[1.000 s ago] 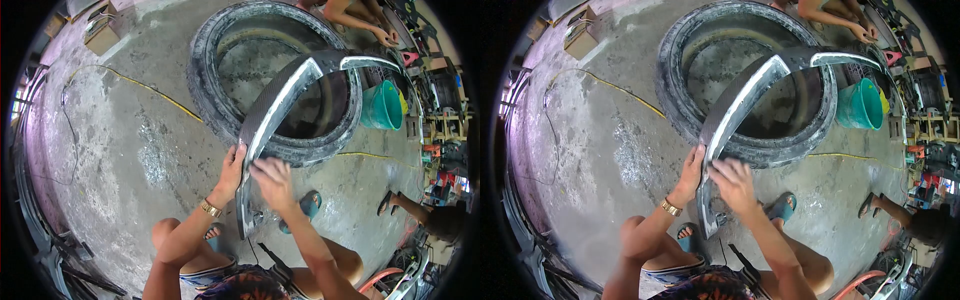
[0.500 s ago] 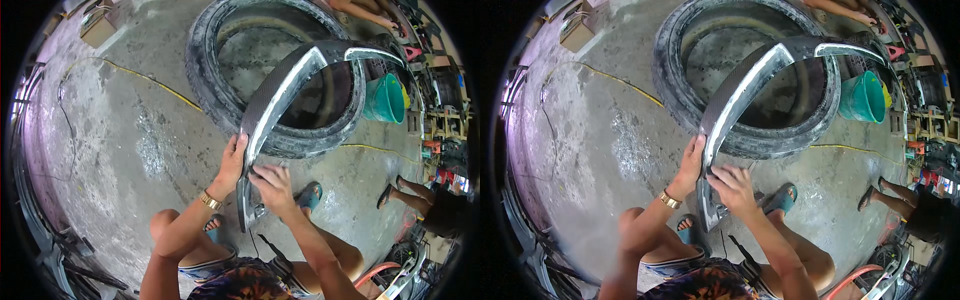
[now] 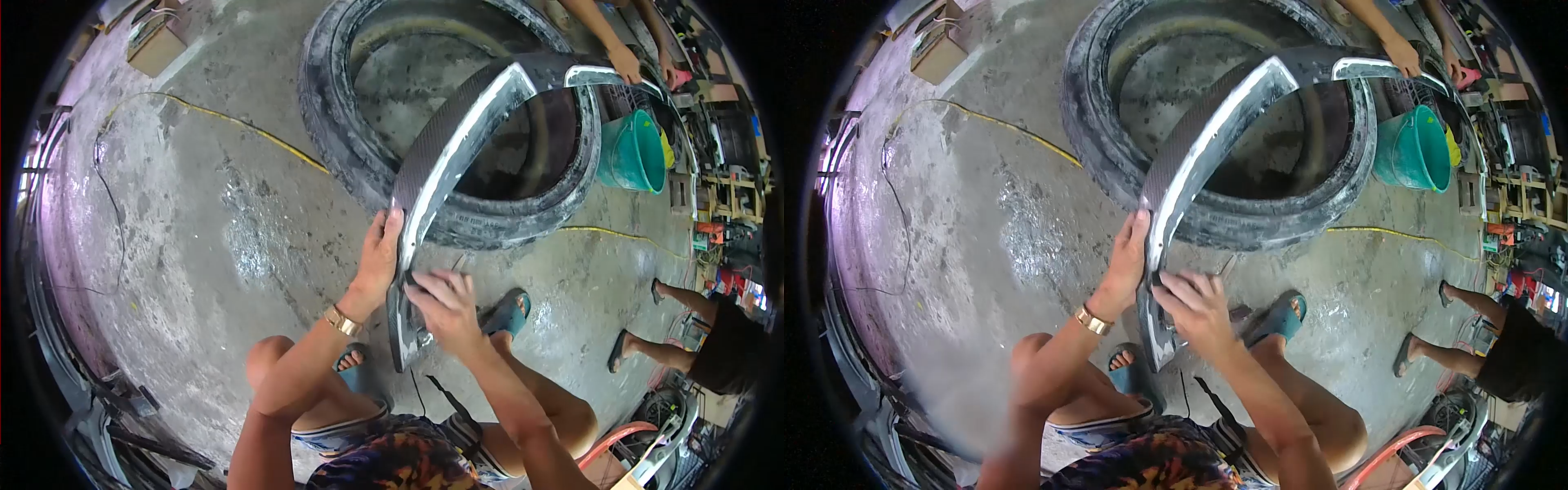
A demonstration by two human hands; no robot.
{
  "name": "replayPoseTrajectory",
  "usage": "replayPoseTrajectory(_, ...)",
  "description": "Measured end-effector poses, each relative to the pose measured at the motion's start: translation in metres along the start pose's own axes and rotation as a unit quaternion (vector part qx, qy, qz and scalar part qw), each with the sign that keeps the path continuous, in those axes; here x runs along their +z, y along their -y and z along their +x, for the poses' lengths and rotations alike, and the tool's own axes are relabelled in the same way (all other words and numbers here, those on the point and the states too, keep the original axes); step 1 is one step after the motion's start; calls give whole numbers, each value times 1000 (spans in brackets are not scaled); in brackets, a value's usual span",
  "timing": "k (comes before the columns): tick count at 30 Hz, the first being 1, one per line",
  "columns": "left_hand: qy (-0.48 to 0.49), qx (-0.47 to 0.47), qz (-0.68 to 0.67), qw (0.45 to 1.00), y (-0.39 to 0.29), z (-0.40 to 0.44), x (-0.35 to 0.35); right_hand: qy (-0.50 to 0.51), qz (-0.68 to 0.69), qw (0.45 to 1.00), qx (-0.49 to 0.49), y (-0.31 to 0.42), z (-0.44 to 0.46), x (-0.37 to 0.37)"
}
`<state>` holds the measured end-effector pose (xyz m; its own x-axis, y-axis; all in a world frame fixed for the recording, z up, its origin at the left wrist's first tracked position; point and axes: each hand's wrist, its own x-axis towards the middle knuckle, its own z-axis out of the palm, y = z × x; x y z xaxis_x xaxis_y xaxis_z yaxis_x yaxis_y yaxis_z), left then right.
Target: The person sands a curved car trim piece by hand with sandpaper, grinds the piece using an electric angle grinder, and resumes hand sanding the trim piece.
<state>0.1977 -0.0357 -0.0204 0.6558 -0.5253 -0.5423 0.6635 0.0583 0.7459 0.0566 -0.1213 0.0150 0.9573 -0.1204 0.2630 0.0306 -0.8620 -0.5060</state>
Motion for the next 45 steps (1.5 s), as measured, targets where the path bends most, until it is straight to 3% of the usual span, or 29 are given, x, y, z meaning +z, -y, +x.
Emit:
replayPoseTrajectory(2,-28,-46,8,999,16,4,-9,-34,-13,999,4,-9,28,-3)
replayPoseTrajectory(6,43,-37,-9,998,-1,5,-3,-37,-8,999,31,12,10,-1)
replayPoseTrajectory(8,-48,8,46,998,16,8,-6,-22,-2,999,41,8,0,7)
replayPoseTrajectory(9,-8,-5,22,1000,1,0,-2,-32,-6,999,39,3,12,6)
replayPoseTrajectory(14,-12,-26,34,999,0,6,-3,-29,5,999,28,6,-11,12)
replayPoseTrajectory(17,16,-50,-39,998,2,1,-5,-40,1,999,36,1,7,9)
replayPoseTrajectory(22,-22,-24,-45,998,6,5,-2,-89,1,995,44,13,14,13)
replayPoseTrajectory(24,-5,-67,-55,996,6,4,-6,-100,0,993,67,5,31,11)
replayPoseTrajectory(25,48,-65,-100,992,4,4,-8,-101,-3,992,75,4,34,11)
replayPoseTrajectory(29,82,-78,-128,985,2,3,-14,-108,3,988,111,15,35,7)
replayPoseTrajectory(32,64,-64,-121,989,12,7,-16,-113,58,979,163,26,18,13)
replayPoseTrajectory(45,58,-28,-98,993,20,6,-16,-157,13,961,225,55,3,32)
